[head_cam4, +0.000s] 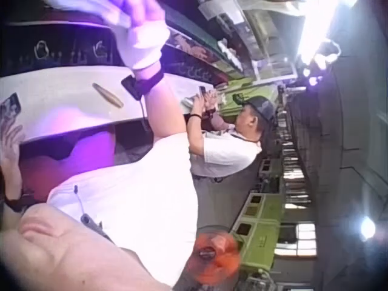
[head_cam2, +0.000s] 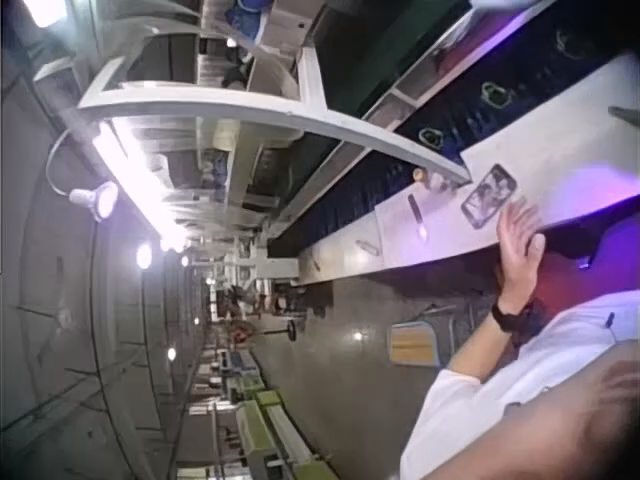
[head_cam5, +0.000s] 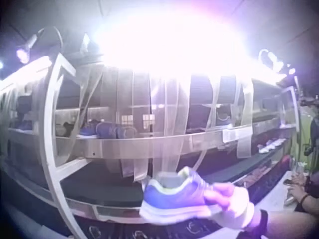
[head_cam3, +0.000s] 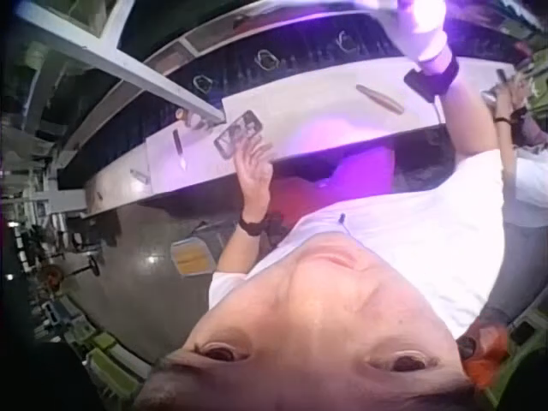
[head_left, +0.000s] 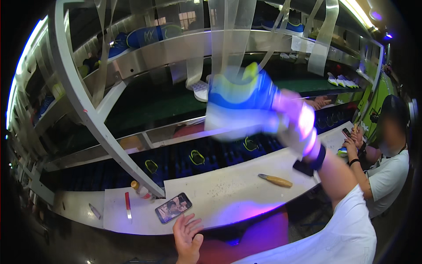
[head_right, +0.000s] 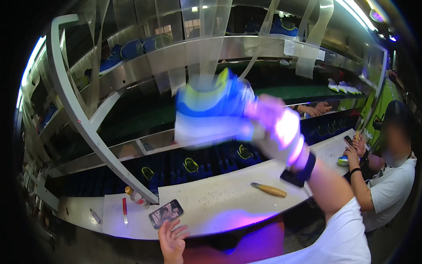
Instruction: The person picks up a shoe and a sole, presses them together by hand, and rubs the edges before placing the assembly onto a conveyor rack. This process is repeated with another shoe and sole.
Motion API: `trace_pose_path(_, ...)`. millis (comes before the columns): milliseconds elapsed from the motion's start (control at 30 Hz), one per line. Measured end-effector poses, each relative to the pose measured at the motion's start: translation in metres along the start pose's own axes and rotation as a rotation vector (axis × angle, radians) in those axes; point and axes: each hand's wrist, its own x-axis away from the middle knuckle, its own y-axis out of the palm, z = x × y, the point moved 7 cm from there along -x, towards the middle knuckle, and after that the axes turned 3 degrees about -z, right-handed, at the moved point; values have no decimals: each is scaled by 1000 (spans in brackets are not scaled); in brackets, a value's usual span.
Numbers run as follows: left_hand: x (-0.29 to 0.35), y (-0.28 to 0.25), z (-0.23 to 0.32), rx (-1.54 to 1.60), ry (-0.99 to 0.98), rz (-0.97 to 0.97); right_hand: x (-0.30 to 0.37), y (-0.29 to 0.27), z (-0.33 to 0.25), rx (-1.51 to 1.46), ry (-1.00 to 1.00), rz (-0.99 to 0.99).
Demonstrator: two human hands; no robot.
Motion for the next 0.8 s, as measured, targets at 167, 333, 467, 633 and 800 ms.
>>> trace_pose_path(167,11,-15,-30,-82,-308,64,-161,4,143,643,84,100)
trace_pose_path(333,2,-31,-23,-163,-274,180,-158,105,154,323,219,-191)
trace_pose_path(467,-75,-28,-44,-553,-30,-16,-75,240,57,107,116,-647)
trace_pose_path(633,-221,-54,-64,-902,100,128,-27,251,96,-88,419,-892)
trace_pose_path(800,-336,-184,-121,-913,-211,590,-28,177,89,151,609,-602)
